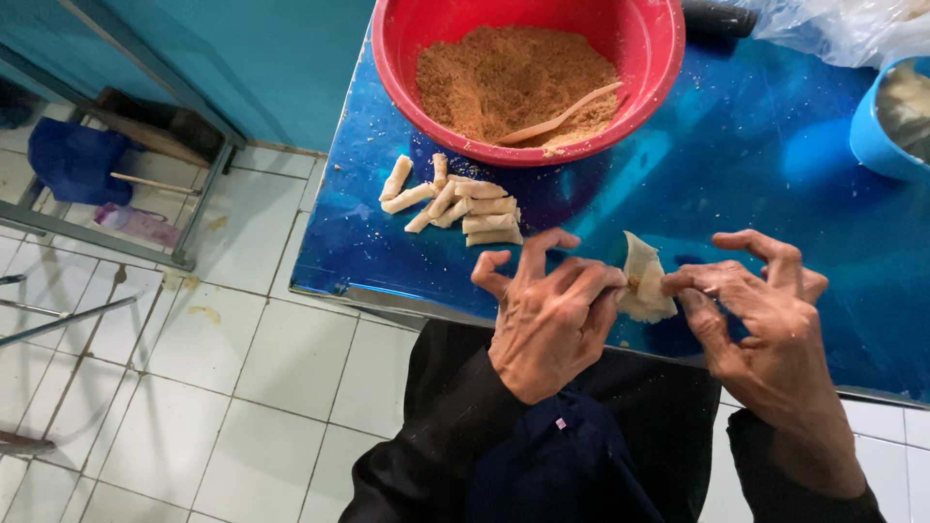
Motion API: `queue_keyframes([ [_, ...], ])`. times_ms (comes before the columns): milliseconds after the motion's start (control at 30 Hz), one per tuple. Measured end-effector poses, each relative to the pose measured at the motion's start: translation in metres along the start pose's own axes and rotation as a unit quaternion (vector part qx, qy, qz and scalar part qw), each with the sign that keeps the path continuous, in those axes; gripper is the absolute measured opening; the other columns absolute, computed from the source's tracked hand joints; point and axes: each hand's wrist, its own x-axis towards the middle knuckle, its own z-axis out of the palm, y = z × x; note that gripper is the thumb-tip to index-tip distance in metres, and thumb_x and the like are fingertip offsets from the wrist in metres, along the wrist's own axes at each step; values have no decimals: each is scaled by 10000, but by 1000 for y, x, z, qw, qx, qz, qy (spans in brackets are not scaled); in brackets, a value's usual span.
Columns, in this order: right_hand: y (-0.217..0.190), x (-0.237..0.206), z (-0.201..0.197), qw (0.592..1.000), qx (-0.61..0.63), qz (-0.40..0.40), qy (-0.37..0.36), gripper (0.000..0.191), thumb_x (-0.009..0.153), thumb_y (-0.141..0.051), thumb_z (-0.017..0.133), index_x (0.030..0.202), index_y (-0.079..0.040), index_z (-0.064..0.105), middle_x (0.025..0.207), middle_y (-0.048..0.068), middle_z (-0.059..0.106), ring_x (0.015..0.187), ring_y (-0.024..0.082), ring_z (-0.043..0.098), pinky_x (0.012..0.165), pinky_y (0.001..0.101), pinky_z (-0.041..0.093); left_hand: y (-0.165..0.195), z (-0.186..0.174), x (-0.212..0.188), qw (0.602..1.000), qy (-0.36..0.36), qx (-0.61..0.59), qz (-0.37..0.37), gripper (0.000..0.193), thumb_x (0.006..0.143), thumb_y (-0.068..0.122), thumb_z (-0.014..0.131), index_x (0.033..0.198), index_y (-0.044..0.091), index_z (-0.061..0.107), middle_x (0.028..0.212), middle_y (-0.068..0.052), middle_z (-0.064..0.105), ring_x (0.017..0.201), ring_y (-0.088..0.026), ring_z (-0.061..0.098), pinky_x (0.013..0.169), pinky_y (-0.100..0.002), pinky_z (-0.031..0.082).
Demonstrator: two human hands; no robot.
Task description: The person sits at a table and rolls spring rolls by hand. They take thin pastry wrappers, spoon brown filling from a red bowl onto a wrapper, fold the wrapper over the filling, and roll it into a cylinder, adding finished rolls to a pile on the table.
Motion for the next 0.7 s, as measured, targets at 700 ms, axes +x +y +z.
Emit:
queue_keyframes([
  [700, 16, 3, 7, 996, -51, -51, -45, 340, 737, -167, 845, 1070, -198, 785, 1150, -58, 738, 1291, 256, 498, 1042, 434, 323, -13, 1, 2, 990, -40, 79, 112, 150, 870, 225, 780, 1002, 257, 715, 1119, 151, 661, 1314, -192, 472, 1005, -543, 185],
])
